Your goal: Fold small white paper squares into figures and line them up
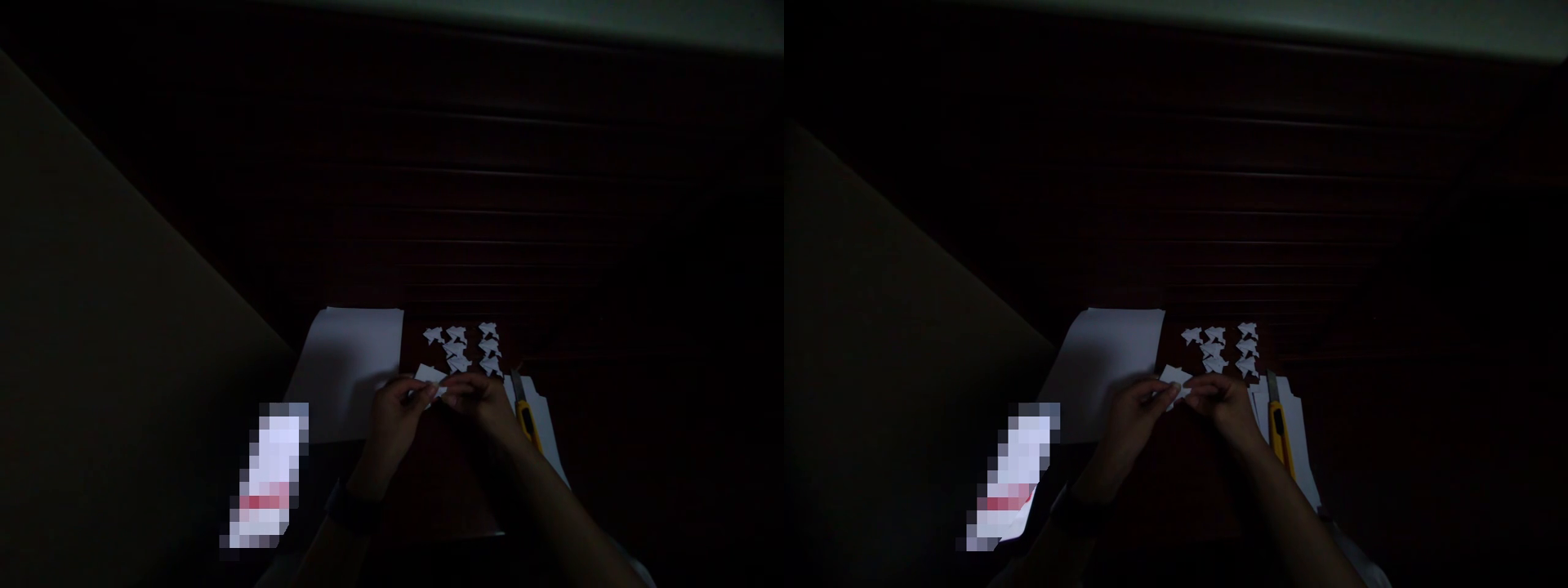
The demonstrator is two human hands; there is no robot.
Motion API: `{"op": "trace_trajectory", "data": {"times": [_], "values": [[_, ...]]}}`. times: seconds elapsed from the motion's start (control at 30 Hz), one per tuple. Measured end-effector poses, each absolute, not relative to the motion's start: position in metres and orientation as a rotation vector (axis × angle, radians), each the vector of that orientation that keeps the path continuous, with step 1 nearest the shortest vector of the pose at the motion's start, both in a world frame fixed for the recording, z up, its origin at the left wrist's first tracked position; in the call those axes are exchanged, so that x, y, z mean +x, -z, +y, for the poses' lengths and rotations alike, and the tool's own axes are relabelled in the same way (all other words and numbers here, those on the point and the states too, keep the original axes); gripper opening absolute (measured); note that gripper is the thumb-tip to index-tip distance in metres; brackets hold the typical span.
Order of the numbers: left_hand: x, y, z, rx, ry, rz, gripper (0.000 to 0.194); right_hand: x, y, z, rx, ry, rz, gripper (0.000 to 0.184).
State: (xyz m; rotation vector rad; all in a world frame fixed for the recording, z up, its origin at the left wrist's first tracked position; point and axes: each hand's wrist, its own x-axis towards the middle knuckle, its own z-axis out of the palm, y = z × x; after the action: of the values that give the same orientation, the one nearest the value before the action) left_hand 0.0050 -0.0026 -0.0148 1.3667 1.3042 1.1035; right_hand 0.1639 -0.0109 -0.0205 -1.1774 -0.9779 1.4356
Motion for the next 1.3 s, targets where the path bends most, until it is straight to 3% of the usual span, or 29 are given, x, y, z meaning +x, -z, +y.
{"op": "trace_trajectory", "data": {"times": [0.27,0.8,1.3], "values": [[0.008,0.017,-0.003,1.546,-1.251,1.405,0.012,0.161,0.024,-0.009,-1.151,-1.464,-0.784,0.028],[0.015,0.007,-0.013,1.720,-1.151,1.425,0.011,0.159,0.029,-0.011,-1.172,-1.469,-0.715,0.041],[0.016,0.005,-0.013,1.703,-1.164,1.501,0.012,0.152,0.034,-0.013,-1.178,-1.355,-0.779,0.037]]}}
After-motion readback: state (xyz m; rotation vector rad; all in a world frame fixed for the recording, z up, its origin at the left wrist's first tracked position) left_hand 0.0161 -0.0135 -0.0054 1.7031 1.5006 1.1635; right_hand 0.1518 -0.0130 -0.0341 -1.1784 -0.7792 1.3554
